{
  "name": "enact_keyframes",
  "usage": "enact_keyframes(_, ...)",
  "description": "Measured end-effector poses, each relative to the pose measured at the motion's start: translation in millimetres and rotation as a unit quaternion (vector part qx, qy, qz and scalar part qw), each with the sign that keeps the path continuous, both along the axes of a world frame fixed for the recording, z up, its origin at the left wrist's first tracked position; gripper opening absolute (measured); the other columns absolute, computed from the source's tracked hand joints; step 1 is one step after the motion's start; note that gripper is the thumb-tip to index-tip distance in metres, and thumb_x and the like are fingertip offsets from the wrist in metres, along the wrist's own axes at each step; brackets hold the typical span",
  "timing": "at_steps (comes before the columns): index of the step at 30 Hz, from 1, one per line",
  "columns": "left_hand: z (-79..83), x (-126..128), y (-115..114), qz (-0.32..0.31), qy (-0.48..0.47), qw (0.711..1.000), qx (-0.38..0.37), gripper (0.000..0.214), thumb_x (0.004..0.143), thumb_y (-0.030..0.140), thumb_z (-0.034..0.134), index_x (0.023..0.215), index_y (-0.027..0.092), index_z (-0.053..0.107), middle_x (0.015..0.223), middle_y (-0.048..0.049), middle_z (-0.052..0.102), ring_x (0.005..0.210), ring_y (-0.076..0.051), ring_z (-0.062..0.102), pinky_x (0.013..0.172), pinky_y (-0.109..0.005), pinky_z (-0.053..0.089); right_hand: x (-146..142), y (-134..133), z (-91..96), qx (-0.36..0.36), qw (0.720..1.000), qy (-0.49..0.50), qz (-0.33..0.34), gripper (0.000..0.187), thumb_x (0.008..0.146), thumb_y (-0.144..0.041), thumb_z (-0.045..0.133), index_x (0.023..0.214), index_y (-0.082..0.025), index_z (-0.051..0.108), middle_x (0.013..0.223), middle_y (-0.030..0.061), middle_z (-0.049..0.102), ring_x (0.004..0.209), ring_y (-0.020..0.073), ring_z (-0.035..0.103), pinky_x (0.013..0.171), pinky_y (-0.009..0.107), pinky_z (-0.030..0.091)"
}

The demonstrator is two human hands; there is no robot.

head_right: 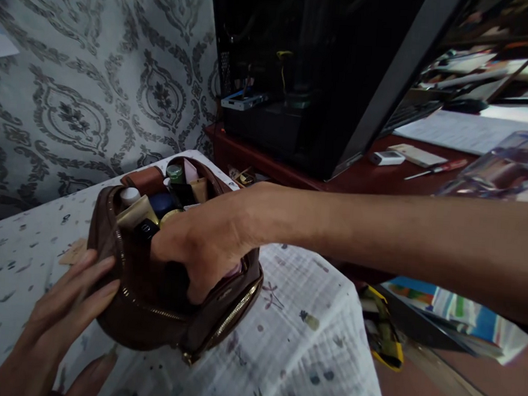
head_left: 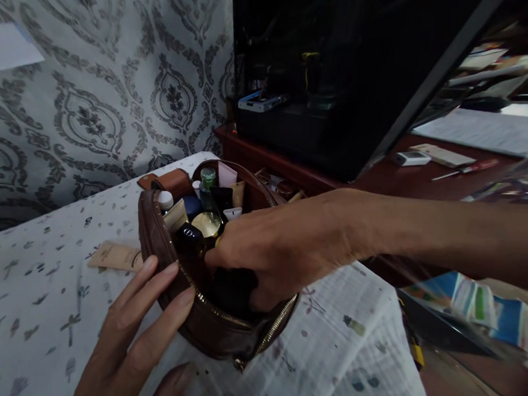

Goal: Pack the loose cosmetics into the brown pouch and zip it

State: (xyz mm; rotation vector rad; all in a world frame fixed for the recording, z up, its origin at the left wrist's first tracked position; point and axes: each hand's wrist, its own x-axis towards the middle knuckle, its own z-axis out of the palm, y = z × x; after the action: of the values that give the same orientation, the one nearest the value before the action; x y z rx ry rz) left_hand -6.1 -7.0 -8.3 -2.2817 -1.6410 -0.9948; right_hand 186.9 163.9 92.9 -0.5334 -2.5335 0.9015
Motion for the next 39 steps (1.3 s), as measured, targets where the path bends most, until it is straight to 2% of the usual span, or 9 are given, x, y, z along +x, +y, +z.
enact_keyframes(2,-0.5,-1.1,0.0,0.003,0.003,1.0,-0.002,0.069,0.091,0.023,0.061,0.154,0.039,0.04,0.158,-0.0005,0.047,0.154,-0.03,0.033,0.121,-0.045,0.04,1.2,5.9,-0.8,-0.011,0.99,-0.06,0.127,0.027,0.057,-0.008,0.086,0.055,-0.019,0.062,0.045,-0.0123,0.053,0.04,0.0056,0.046,0.042,0.021,0.032)
enact_keyframes(4,-0.5,-3.0,0.2,-0.004,0.014,1.0,0.0,0.069,0.091,0.023,0.062,0.154,0.039,0.04,0.157,-0.001,0.048,0.152,-0.03,0.037,0.121,-0.045,0.039,-1.4,8.6,3.5,0.022,0.975,-0.148,0.167,0.025,0.061,-0.007,0.085,0.059,-0.019,0.063,0.046,-0.012,0.051,0.041,0.0064,0.044,0.045,0.022,0.033)
enact_keyframes(8,0.7,-6.6,1.7,-0.026,0.039,0.999,0.006,0.07,0.093,0.021,0.061,0.156,0.039,0.037,0.16,-0.0011,0.045,0.151,-0.029,0.038,0.121,-0.044,0.039,-13.4,3.0,11.7,0.105,0.947,-0.274,0.127,0.014,0.075,-0.02,0.083,0.081,-0.016,0.07,0.063,-0.0052,0.062,0.057,0.0116,0.055,0.056,0.026,0.038)
enact_keyframes(11,2.2,-7.0,3.0,-0.024,0.062,0.998,0.009,0.074,0.095,0.018,0.056,0.16,0.038,0.028,0.165,0.0001,0.037,0.154,-0.026,0.033,0.122,-0.041,0.037,-22.0,-5.0,2.8,0.138,0.939,-0.292,0.121,0.031,0.085,-0.022,0.074,0.112,-0.011,0.065,0.091,0.0056,0.071,0.078,0.0185,0.064,0.061,0.028,0.04)
enact_keyframes(14,4.1,-5.9,3.9,-0.025,0.08,0.996,0.025,0.072,0.097,0.017,0.052,0.161,0.036,0.026,0.165,0.0008,0.036,0.155,-0.024,0.031,0.123,-0.038,0.036,-27.0,-10.2,-10.8,0.149,0.95,-0.259,0.084,0.043,0.089,-0.019,0.067,0.128,-0.007,0.052,0.102,0.0116,0.071,0.085,0.0222,0.067,0.061,0.029,0.04)
enact_keyframes(18,5.1,-4.9,4.0,-0.026,0.09,0.995,0.036,0.069,0.098,0.018,0.051,0.161,0.034,0.027,0.165,0.0012,0.037,0.155,-0.023,0.03,0.123,-0.036,0.035,-27.7,-11.5,-15.0,0.122,0.955,-0.264,0.063,0.052,0.087,-0.023,0.071,0.131,-0.008,0.048,0.104,0.0121,0.071,0.088,0.0248,0.068,0.06,0.029,0.042)
enact_keyframes(25,3.3,-5.1,4.8,-0.008,0.096,0.994,0.045,0.073,0.094,0.021,0.059,0.16,0.034,0.031,0.16,-0.0026,0.045,0.151,-0.028,0.039,0.119,-0.044,0.043,-27.4,-10.5,-13.8,0.083,0.959,-0.269,0.044,0.052,0.084,-0.022,0.075,0.128,-0.008,0.049,0.104,0.0122,0.071,0.089,0.0261,0.069,0.058,0.028,0.041)
enact_keyframes(33,11.0,1.7,3.9,-0.034,0.092,0.995,0.022,0.069,0.1,0.019,0.053,0.162,0.028,0.024,0.165,-0.0081,0.035,0.156,-0.028,0.029,0.123,-0.046,0.038,-24.6,-15.7,-15.6,0.1,0.959,-0.263,0.032,0.051,0.085,-0.016,0.072,0.129,-0.006,0.048,0.102,0.013,0.071,0.087,0.0247,0.068,0.059,0.027,0.042)
enact_keyframes(39,15.9,2.4,1.4,-0.033,0.111,0.993,0.013,0.063,0.103,0.023,0.05,0.161,0.024,0.026,0.165,-0.0088,0.035,0.157,-0.025,0.026,0.123,-0.043,0.038,-25.4,-26.7,-11.2,0.069,0.943,-0.325,0.003,0.058,0.085,-0.01,0.07,0.137,0.0,0.046,0.115,0.0191,0.071,0.101,0.0276,0.071,0.069,0.027,0.049)
